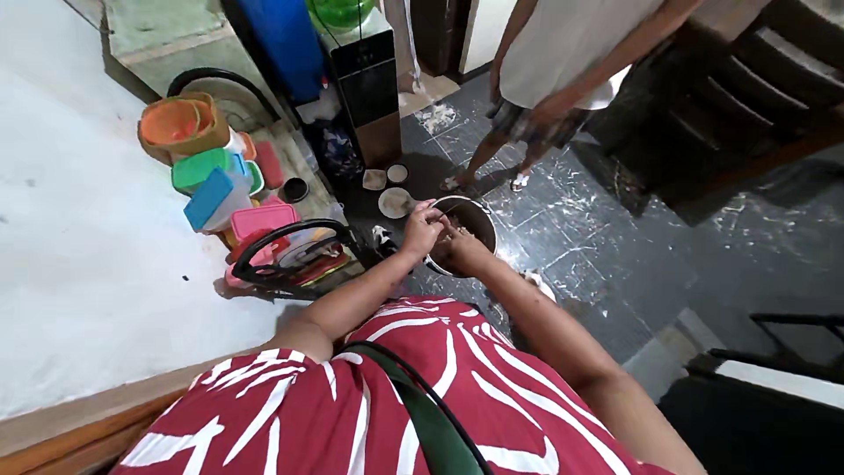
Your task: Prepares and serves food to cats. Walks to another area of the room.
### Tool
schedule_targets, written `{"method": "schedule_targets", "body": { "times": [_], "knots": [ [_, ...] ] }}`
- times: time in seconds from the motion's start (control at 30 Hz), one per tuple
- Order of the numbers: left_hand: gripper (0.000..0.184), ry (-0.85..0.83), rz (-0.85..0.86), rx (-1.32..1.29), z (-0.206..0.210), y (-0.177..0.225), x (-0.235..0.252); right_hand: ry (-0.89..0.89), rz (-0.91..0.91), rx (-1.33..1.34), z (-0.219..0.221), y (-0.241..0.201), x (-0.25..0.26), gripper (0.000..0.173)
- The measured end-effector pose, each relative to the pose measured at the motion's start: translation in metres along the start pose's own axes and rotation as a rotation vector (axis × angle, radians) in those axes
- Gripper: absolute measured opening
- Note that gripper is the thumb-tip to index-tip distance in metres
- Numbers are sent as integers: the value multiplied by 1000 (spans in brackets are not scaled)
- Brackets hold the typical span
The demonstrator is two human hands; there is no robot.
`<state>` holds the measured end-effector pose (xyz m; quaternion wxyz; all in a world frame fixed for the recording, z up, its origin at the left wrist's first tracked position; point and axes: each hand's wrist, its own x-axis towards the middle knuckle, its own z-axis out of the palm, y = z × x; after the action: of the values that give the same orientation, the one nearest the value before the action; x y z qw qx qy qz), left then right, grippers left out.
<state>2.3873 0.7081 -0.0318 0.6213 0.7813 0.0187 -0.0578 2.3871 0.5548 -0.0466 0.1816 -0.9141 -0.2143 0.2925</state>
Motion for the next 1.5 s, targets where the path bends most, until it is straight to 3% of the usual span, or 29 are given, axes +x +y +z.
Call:
{"method": "schedule_targets", "body": {
  "times": [0.17, 0.3, 0.43, 0.53, 0.57, 0.67, 0.8, 0.97, 1.07, 1.17, 1.27, 1.4, 1.43, 1.5],
  "knots": [
    [10, 65, -16, 34, 15, 3, 35, 33, -41, -65, -48, 55, 49, 30],
    [9, 181, -33, 31, 36, 7, 68, -92, -45, -175, -95, 67, 72, 30],
    [7, 324, -37, 24, 65, 8, 106, -241, -100, -326, -132, 83, 94, 48],
    [7, 405, -59, 15, 83, 12, 125, -314, -195, -395, -138, 120, 118, 88],
    [8, 427, -72, 4, 87, 12, 131, -339, -216, -440, -136, 131, 126, 93],
    [8, 492, -103, -46, 102, 6, 150, -337, -241, -556, -129, 149, 153, 91],
    [10, 577, -159, -137, 112, -14, 169, -255, -187, -500, -127, 162, 199, 63],
    [11, 675, -272, -255, 89, -31, 174, -342, -221, -85, -132, 150, 246, 52],
    [9, 770, -288, -322, 78, -46, 172, -392, -266, -93, -124, 124, 259, 44],
    [10, 835, -304, -408, 66, -61, 171, -435, -210, -162, -120, 104, 276, 48],
    [8, 922, -278, -426, 59, -82, 174, -505, -220, -296, -118, 95, 298, 66],
    [14, 1007, -369, -527, 49, -90, 188, -639, -400, -434, -119, 86, 334, 89],
    [23, 1031, -399, -564, 49, -89, 194, -659, -433, -446, -121, 85, 343, 87],
    [27, 1085, -433, -604, 50, -87, 208, -685, -515, -460, -123, 86, 361, 68]
  ]
}}
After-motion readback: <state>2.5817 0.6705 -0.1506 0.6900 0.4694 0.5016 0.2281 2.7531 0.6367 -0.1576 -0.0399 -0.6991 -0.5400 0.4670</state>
